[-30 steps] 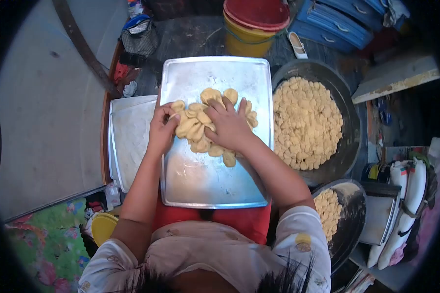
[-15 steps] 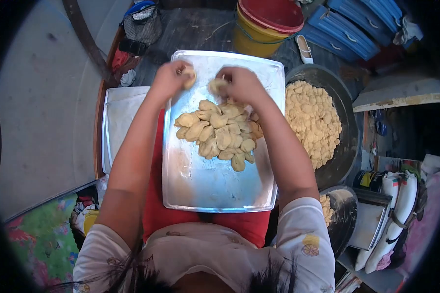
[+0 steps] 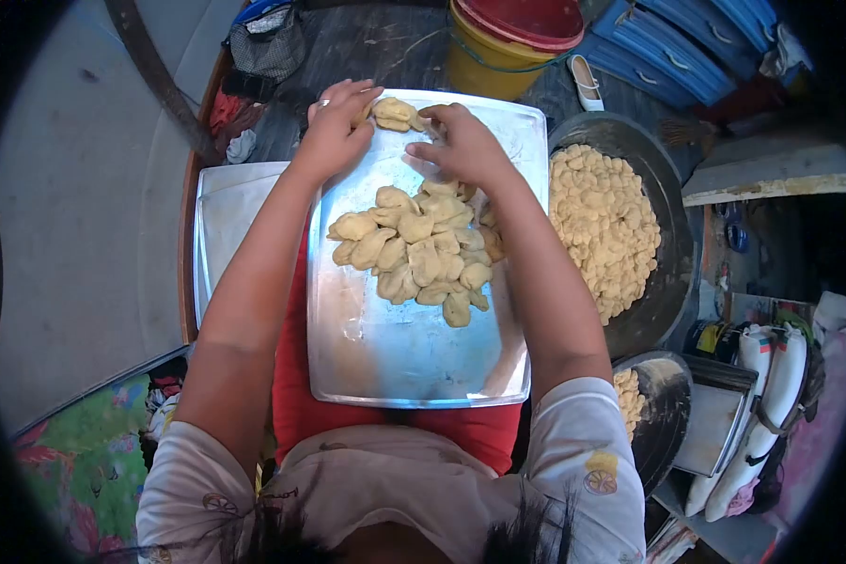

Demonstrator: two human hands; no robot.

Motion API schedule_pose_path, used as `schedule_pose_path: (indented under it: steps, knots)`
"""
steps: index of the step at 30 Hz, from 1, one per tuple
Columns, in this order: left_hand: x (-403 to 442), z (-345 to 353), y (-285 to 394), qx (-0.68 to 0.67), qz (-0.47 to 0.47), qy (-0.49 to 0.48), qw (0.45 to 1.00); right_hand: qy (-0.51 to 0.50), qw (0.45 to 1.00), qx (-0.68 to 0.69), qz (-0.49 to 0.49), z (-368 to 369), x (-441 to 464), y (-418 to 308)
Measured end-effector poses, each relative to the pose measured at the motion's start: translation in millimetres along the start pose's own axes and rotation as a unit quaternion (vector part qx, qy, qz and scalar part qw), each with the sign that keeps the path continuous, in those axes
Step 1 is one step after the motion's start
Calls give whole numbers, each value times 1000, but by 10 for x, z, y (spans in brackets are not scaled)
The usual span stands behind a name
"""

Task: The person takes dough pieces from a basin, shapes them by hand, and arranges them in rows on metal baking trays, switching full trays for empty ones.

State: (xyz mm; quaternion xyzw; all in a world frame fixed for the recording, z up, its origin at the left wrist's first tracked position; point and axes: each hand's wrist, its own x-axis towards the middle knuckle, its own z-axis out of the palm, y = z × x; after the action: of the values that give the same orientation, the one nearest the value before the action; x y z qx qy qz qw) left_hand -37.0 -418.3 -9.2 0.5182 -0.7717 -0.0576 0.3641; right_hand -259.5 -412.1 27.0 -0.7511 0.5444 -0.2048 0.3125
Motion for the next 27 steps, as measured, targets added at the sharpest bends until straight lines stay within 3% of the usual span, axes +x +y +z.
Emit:
schedule_pose_path:
  steps: [3,5,6,7,8,9,11,16,18,19,21,23,25,27]
  knots:
    - [109,76,118,-5,26,-41,999,62,996,-49,-47,155,107,13]
    - [275,-86,315,28,-72,-217,973,71,989,-123,-40,147,129,-79]
    - [311,-85,322,30,-70,-217,973,61,994,-90,-30,127,175,-71]
    - [357,-92,315,-83,-118,-213,966,51,997,-57,-20,113,211,-77]
    - [376,-97,307,-196,-166,-205,944,-20,969,246,6,60,196,-53]
    - [365,-97,308,-194,-168,-206,944,-21,968,249,5,37,167,-35]
    - [349,-213,458,-422,-143,-53,894,-37,885,464,-23,-118,22,-241]
    - [367,-333,686,-520,-197,-27,830,-17,895,445,-13,-214,-33,-278]
    - [331,-343,707,-553,-215,-66,802,25,916,399,-28,-160,-13,-199]
    - [310,-340,718,-553,-216,-65,802,67,932,355,-40,-154,-19,-228]
    - [269,-324,736,-465,-152,-34,872,29,926,373,-45,-226,-63,-249]
    - [259,-357,725,-443,-158,-53,881,16,926,377,-36,-266,-75,-204]
    - [274,-342,664,-317,-117,-68,939,130,866,482,15,-293,-13,-114]
    - [291,-270,587,-272,-119,-60,953,132,902,410,20,-350,51,118]
